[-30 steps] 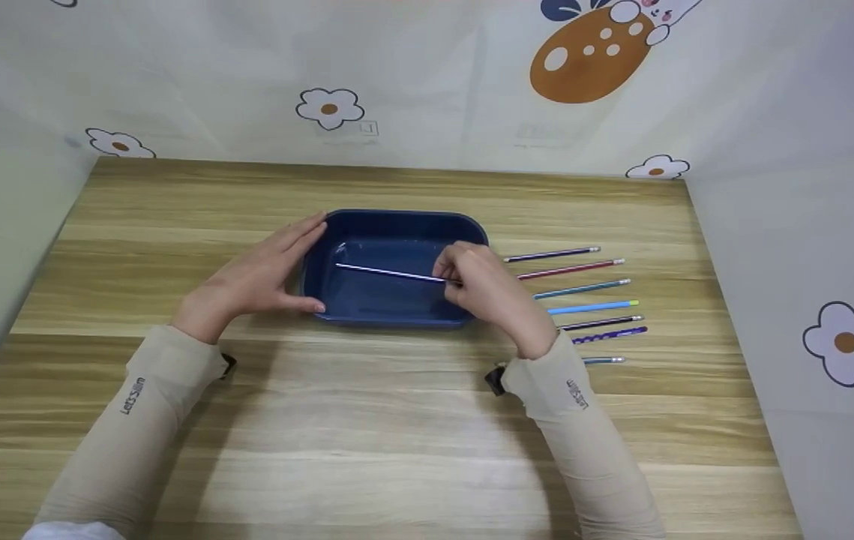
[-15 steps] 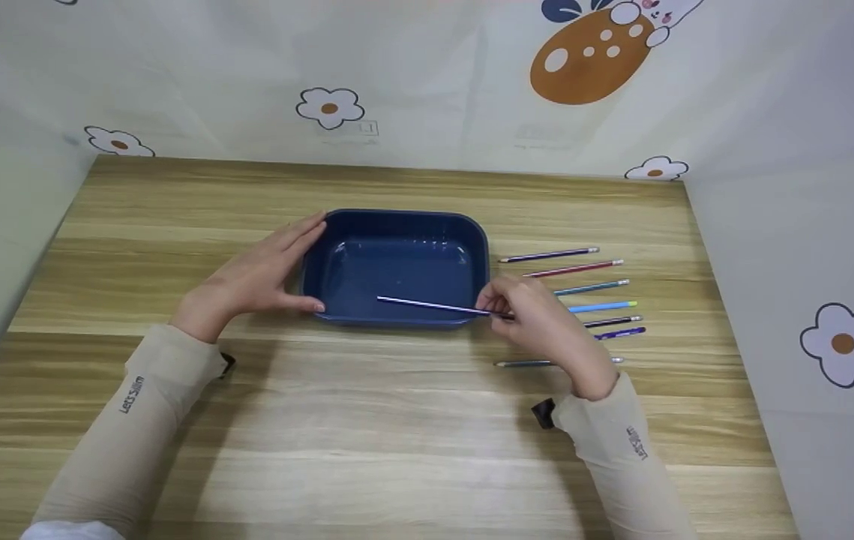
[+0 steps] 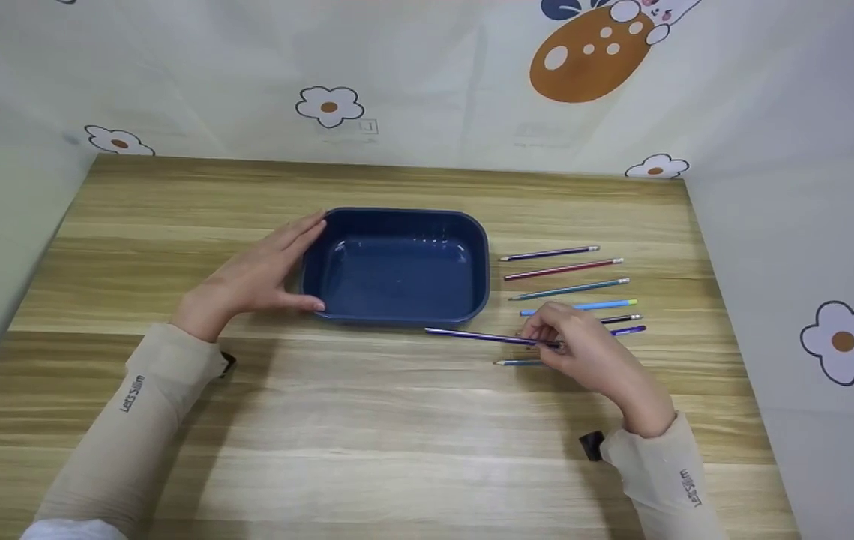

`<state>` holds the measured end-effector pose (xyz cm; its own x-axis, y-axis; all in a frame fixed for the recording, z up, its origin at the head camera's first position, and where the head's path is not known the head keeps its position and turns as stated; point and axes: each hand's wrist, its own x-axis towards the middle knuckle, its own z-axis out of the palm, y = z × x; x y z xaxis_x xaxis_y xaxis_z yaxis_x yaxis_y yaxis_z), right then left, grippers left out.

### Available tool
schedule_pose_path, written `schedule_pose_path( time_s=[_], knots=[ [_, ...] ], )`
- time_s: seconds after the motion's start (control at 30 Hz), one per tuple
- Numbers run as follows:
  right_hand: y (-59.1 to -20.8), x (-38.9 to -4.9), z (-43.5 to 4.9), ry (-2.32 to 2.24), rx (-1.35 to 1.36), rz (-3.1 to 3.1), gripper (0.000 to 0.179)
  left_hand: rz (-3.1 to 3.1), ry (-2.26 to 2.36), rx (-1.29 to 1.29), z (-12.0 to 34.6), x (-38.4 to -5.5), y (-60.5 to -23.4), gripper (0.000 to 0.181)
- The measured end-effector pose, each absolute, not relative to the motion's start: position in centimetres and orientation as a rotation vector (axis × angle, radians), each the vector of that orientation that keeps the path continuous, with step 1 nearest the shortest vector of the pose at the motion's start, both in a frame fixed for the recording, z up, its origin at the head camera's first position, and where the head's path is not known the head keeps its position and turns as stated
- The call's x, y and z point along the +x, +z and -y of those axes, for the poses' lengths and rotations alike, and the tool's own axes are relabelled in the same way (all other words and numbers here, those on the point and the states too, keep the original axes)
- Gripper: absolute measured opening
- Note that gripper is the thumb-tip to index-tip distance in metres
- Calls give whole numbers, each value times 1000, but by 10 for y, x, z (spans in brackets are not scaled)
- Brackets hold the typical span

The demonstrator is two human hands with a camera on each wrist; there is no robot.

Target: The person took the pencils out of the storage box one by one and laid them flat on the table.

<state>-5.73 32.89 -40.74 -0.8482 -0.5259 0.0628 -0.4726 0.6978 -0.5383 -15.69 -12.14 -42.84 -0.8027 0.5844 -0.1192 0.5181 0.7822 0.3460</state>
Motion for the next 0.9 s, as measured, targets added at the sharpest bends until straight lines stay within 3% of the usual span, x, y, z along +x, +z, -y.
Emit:
schedule_pose_path(
  time_s=[0.9],
  knots=[
    [-448,-26,-392,-748,-682,-2827,39,-2751,424,862,122,-157,-429,125]
  ],
)
